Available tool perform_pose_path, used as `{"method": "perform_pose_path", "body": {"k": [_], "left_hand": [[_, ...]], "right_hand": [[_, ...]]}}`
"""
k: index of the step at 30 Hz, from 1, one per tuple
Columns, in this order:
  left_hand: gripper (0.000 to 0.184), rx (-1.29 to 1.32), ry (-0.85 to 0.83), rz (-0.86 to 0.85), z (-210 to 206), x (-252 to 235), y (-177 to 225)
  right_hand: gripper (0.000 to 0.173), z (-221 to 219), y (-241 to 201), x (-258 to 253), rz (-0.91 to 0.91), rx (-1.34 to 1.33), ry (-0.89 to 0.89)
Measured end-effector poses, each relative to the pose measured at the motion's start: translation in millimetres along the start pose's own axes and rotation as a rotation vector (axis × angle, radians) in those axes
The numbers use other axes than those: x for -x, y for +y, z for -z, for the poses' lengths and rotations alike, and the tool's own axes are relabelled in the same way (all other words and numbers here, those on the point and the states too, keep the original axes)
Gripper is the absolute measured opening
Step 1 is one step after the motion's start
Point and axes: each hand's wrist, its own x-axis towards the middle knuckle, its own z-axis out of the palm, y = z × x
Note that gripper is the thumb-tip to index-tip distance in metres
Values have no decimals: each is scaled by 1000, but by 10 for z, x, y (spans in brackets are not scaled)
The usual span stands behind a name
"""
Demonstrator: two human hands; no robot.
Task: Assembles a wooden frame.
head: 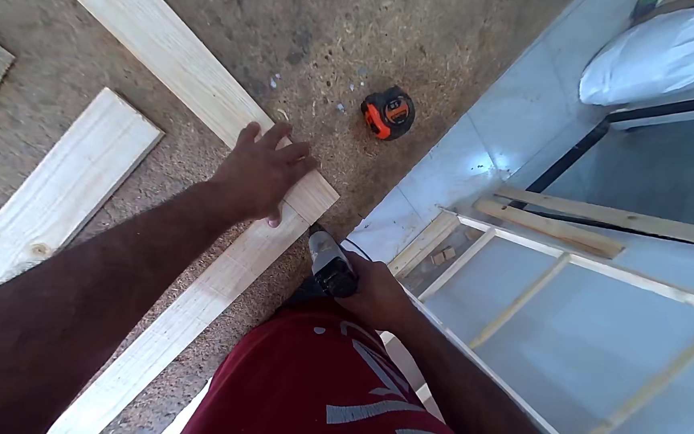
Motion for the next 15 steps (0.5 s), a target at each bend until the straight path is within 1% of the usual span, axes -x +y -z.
{"method": "perform_pose_path", "body": {"k": [2,5,7,9,11,15], "left_hand": [[114,3,12,-6,1,2,-6],[114,5,21,-9,-11,2,-12],[114,2,23,-2,-17,-1,-8],[113,-2,24,3,-11,-9,-2],[112,-1,16,9,-2,-12,8],[113,-22,12,12,-9,-25,9]], "right_hand": [[63,-10,16,38,15,63,6],[62,-19,-29,28,26,121,-1],[68,-4,-62,63,26,127,-9],[72,26,-56,92,-5,149,-57],[69,40,-29,109,-9,170,-60],[64,40,-56,48,21,184,-2]]}}
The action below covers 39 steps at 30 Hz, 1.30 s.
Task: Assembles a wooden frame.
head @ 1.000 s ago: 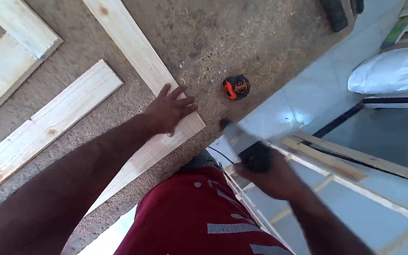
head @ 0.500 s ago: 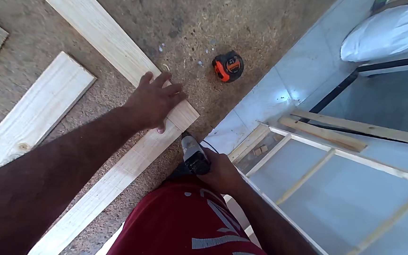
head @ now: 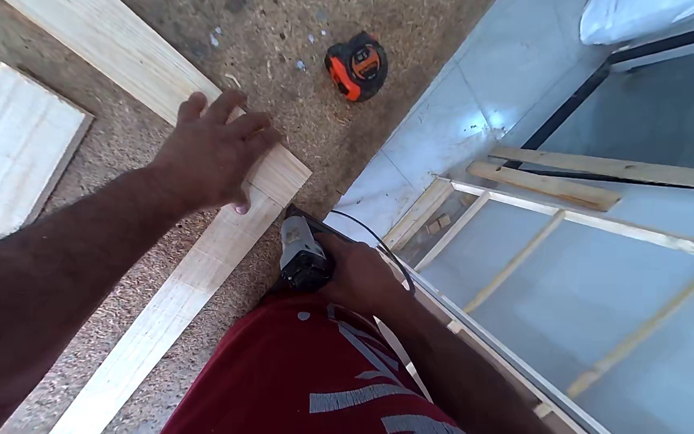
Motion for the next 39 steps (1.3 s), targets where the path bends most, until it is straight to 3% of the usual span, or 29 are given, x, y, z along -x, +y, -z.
{"method": "perform_pose_path", "body": {"k": [7,17,30,39], "left_hand": [[112,-9,-5,18,-7,-8,8],[109,40,14,-7,-34,15,-78],[104,66,58,-48,-91,12,-153],[101,79,56,-55,-92,12,-165]], "right_hand": [[69,25,17,99,28,-14,-40],[37,163,-444,-181,13,-296,-11],[53,140,-520,-297,23,-180,0],[42,177,-568,-348,-11,-202,-18]]}}
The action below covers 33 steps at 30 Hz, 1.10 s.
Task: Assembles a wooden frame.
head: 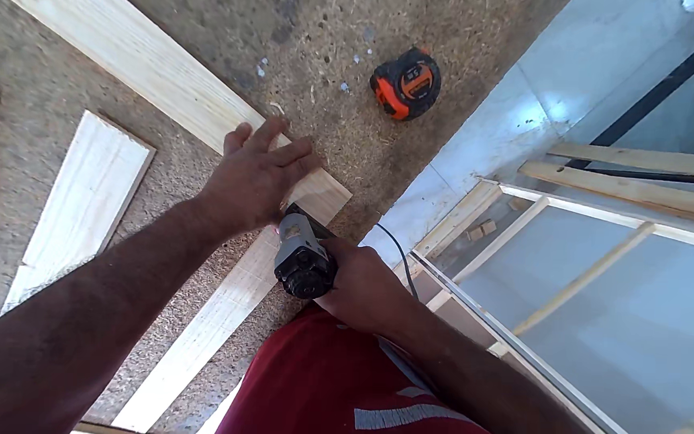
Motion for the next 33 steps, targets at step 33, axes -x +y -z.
{"method": "perform_pose_path", "body": {"k": [33], "left_hand": [[112,6,-81,66,29,-18,58]], "right_hand": [[40,-11,293,304,-180,-38,-55]]}}
